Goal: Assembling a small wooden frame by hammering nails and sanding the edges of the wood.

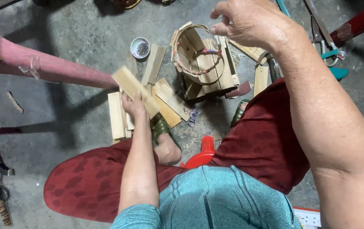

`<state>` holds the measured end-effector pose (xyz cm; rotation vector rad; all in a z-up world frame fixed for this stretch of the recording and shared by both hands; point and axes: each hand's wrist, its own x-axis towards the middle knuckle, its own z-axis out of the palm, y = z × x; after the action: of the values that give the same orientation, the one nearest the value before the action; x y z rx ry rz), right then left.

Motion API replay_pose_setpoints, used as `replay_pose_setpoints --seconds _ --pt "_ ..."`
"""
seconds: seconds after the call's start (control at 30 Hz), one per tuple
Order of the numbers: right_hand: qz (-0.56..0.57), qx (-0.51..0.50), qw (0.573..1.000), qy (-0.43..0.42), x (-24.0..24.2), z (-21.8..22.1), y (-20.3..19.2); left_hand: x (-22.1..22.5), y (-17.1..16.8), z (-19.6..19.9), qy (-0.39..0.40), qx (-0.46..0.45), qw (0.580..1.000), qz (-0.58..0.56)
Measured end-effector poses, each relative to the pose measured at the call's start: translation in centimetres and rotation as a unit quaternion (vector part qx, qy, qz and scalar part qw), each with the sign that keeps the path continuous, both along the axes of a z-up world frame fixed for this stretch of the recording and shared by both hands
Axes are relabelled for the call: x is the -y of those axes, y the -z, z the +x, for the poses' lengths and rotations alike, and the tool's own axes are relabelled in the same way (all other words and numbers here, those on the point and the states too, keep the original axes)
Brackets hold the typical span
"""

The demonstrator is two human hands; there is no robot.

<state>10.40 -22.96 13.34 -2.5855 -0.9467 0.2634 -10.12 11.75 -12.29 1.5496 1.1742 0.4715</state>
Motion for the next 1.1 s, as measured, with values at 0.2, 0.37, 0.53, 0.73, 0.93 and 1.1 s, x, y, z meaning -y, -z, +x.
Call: replay_pose_setpoints --seconds 0.2,0.37,0.53,0.73,0.93,1.1 --pt "0.162 -0.074 0.984 -0.009 -2.2 -1.2 -0.4 6.9 -17.0 4.2 0.154 0.249 0.945 -0.148" --pt "0.313 -0.231 0.919 -0.065 -3.7 -3.0 -4.5 11.8 -25.1 2.9 0.332 0.267 0.895 -0.129" --pt "0.411 -0.34 0.843 -0.072 -3.8 -4.2 -4.7 15.1 -28.2 2.5 0.44 0.214 0.865 -0.109" --pt "0.373 -0.383 0.843 -0.063 -3.1 -4.1 -3.8 16.4 -25.2 3.3 0.36 0.238 0.756 -0.492" --pt "0.34 -0.247 0.907 -0.009 -0.9 -2.5 -5.6 15.7 -23.4 5.0 0.232 0.114 0.923 -0.285" --pt "0.315 -0.206 0.913 0.159 3.6 0.7 -6.5 12.3 -19.2 7.5 0.096 0.252 0.943 -0.195"
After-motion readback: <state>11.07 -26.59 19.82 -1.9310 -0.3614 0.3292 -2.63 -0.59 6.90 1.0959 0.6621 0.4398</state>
